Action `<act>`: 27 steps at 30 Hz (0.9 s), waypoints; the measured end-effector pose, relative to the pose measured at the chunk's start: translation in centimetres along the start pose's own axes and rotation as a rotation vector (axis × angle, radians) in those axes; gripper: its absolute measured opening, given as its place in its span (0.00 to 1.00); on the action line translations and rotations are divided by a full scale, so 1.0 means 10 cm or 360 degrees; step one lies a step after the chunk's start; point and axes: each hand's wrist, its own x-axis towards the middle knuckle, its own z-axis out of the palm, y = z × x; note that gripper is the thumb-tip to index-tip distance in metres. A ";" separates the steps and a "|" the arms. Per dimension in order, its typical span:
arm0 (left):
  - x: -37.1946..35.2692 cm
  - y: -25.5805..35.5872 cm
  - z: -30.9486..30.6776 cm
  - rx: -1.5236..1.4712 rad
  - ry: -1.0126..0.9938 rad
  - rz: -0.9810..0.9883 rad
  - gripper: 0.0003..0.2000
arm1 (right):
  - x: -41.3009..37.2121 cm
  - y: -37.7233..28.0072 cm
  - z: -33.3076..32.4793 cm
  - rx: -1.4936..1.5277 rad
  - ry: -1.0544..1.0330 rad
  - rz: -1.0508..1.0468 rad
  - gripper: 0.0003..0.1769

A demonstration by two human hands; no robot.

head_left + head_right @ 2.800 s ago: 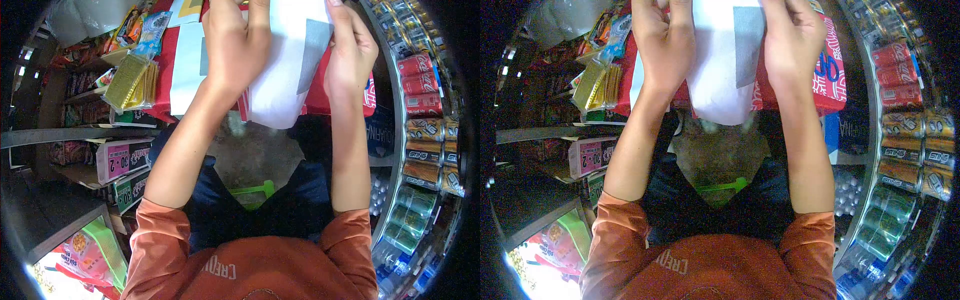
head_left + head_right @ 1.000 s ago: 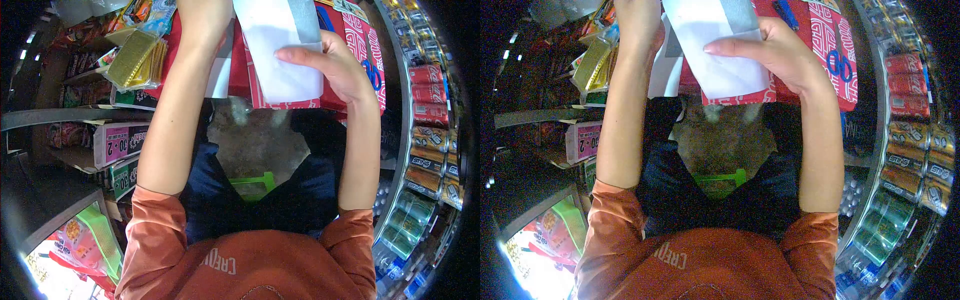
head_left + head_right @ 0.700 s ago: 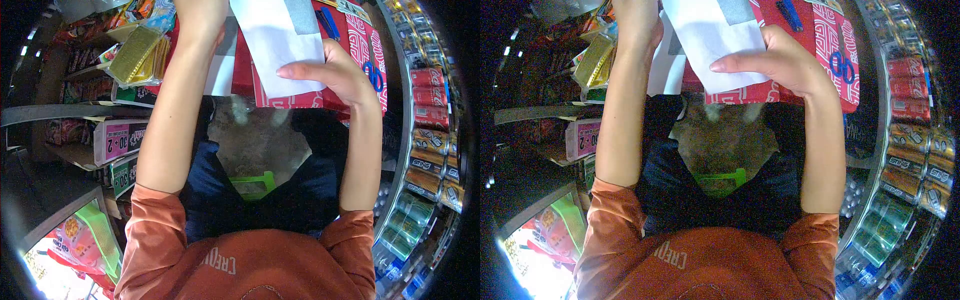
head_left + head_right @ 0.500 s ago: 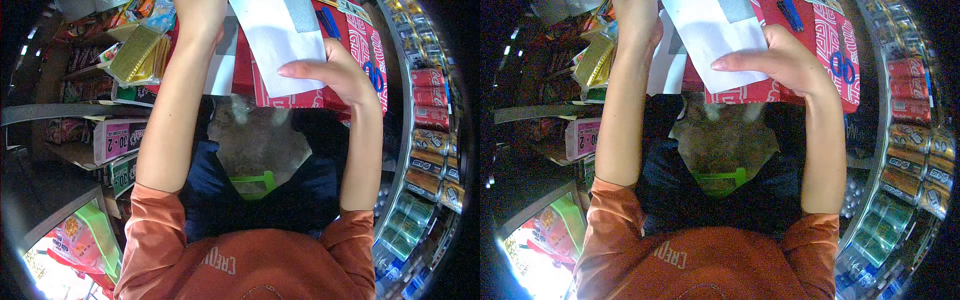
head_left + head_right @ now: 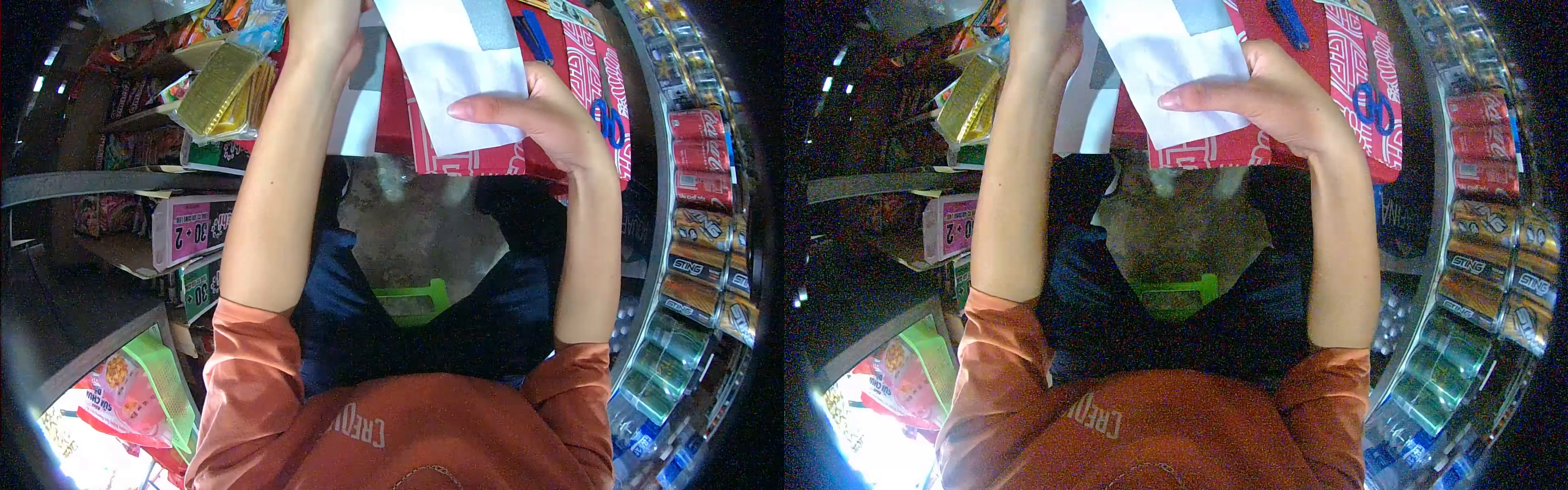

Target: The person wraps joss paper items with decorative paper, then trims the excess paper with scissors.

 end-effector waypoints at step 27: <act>-0.30 -0.22 0.18 0.0733 -0.0226 0.0574 0.17 | 0.17 0.15 0.16 0.0236 0.0348 -0.0291 0.18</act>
